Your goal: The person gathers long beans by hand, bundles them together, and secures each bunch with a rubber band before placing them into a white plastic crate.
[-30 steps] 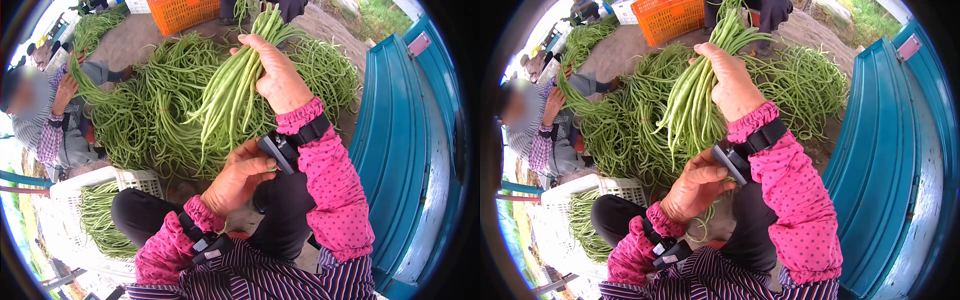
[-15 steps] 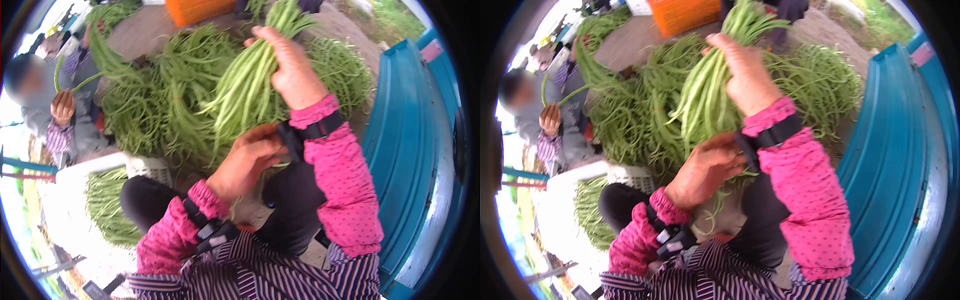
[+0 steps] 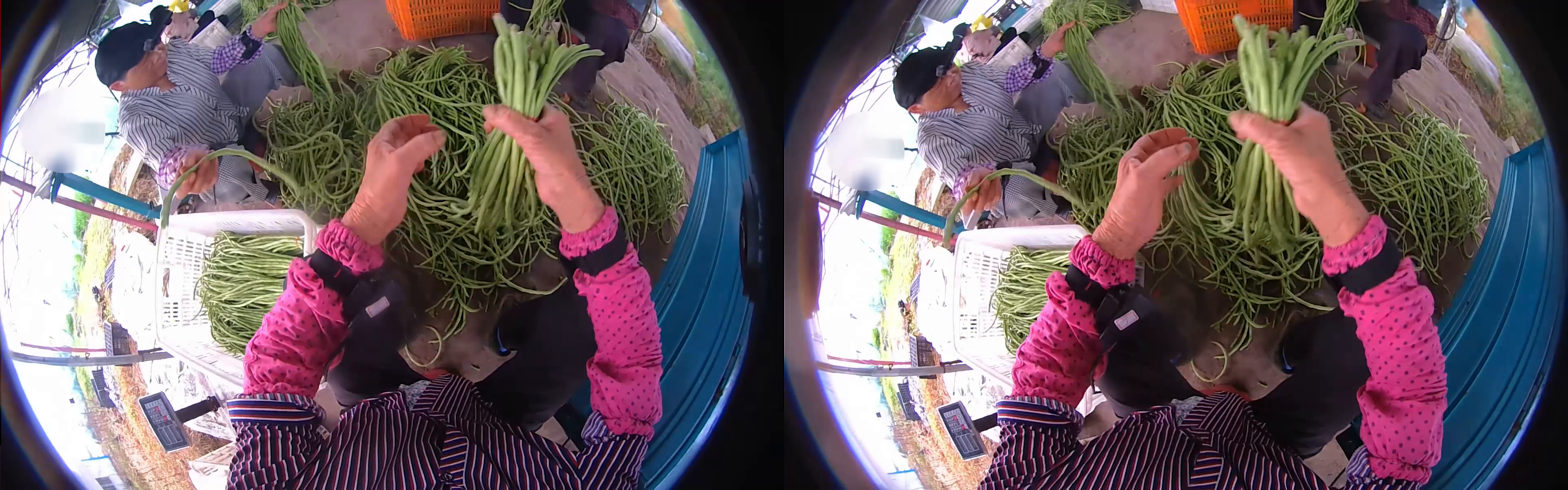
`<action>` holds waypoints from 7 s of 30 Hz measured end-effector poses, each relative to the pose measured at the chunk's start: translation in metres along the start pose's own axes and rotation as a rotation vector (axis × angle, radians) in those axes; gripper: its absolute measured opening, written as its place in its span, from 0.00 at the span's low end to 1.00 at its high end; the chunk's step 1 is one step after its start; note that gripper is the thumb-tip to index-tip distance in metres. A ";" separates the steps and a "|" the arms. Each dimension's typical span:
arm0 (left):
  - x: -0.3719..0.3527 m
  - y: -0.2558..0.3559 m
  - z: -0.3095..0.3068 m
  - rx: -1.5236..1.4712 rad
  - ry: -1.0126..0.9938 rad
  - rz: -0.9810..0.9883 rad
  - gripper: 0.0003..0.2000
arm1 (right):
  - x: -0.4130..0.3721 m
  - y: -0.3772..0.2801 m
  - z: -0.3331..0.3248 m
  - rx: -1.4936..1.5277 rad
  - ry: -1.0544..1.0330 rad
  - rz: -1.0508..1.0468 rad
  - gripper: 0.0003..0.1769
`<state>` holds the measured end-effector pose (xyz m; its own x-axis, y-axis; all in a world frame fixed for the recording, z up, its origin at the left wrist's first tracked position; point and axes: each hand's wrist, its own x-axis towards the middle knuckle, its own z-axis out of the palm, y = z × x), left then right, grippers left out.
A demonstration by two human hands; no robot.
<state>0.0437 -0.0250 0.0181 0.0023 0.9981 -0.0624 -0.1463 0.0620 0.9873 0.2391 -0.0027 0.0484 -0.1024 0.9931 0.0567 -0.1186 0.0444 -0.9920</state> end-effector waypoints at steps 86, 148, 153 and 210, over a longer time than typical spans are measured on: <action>0.030 -0.014 -0.054 -0.816 -0.038 -0.303 0.24 | -0.037 0.010 0.024 -0.123 -0.524 0.393 0.17; 0.027 -0.005 -0.068 -1.307 -0.288 0.011 0.19 | -0.062 0.037 0.042 -0.618 -0.350 -0.203 0.12; 0.026 -0.002 -0.060 -1.340 -0.360 -0.033 0.24 | -0.070 0.050 0.066 -0.675 -0.302 -0.329 0.25; -0.018 -0.020 0.009 -0.258 -0.783 -0.210 0.29 | -0.031 -0.021 0.021 -0.047 -0.223 -0.013 0.11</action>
<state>0.0559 -0.0445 0.0008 0.7245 0.6888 -0.0275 -0.2868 0.3374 0.8966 0.2244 -0.0365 0.0700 -0.3181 0.9440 0.0877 -0.0759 0.0669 -0.9949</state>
